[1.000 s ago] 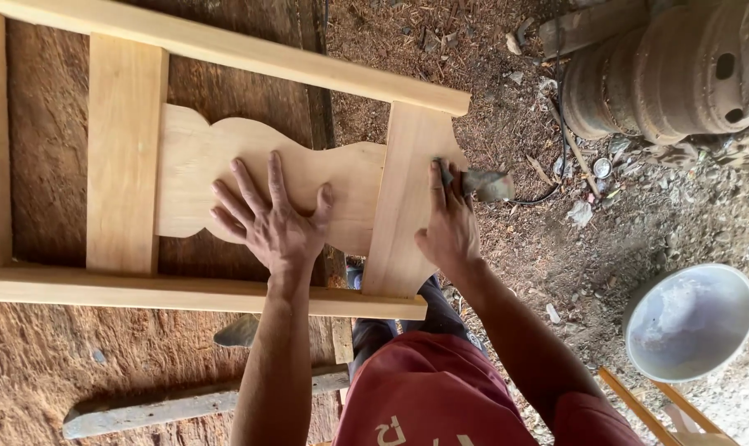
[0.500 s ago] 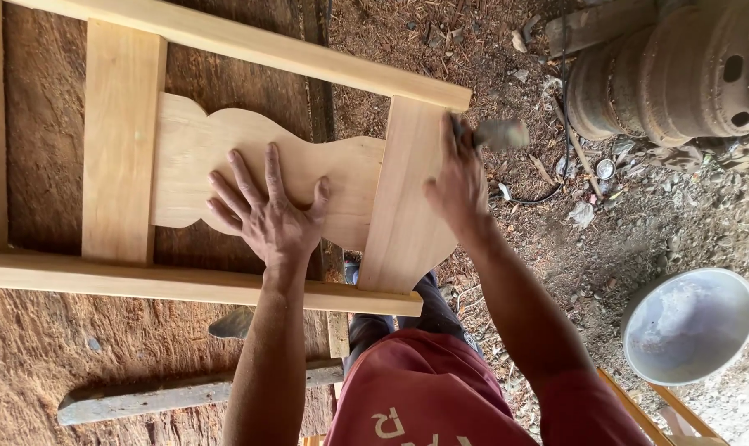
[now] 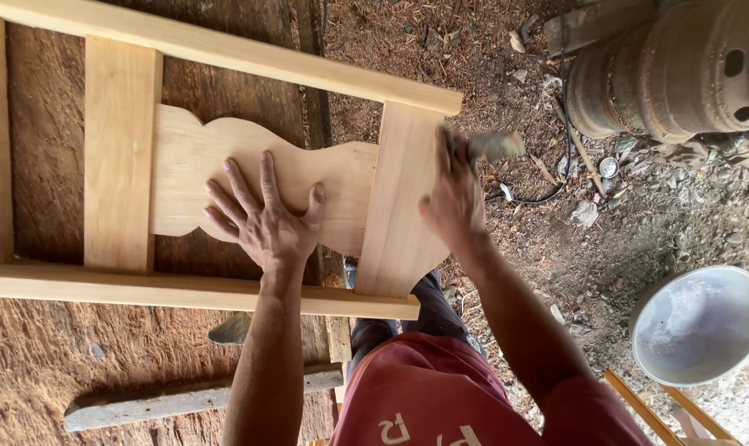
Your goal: The person sands a long, rectangular wooden piece on a workbench using a sanding block. They then move to a larger wooden chair frame and sand the curved seat and the frame's legs and rails.
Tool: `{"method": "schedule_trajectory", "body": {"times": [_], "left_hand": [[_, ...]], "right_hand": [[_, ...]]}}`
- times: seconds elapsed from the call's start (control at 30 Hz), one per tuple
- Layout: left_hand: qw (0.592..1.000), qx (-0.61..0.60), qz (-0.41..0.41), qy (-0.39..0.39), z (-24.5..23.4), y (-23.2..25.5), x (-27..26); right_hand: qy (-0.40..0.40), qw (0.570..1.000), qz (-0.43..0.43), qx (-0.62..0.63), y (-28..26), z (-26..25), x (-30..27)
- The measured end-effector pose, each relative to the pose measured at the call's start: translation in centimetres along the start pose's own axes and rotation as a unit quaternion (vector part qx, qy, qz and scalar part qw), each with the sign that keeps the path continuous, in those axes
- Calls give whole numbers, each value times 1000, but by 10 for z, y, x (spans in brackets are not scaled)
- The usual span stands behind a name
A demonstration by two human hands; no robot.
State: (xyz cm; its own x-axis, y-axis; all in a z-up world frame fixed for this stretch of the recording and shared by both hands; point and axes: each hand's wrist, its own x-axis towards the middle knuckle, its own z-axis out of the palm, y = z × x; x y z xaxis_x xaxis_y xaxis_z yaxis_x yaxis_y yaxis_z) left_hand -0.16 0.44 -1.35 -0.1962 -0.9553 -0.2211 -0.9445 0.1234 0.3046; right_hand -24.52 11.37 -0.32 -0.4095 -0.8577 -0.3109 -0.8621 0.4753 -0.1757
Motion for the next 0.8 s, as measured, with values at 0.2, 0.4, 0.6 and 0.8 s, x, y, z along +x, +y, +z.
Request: {"method": "schedule_trajectory", "body": {"times": [0.2,0.4,0.6,0.8], "left_hand": [[1000,3,-9,-9,1,0,0],[1000,1,-15,-20,0,0,0],[1000,4,-16,-26,-3,3,0],[999,2,-28,-42,-7,5,0]], "right_hand": [[-8,1000,-8,-10,-3,9,12],[4,1000,-25,18,-26,4,-32],[45,997,-50,-44,-2,20,41],[-2,998,-55,14,-28,27,-54]]}}
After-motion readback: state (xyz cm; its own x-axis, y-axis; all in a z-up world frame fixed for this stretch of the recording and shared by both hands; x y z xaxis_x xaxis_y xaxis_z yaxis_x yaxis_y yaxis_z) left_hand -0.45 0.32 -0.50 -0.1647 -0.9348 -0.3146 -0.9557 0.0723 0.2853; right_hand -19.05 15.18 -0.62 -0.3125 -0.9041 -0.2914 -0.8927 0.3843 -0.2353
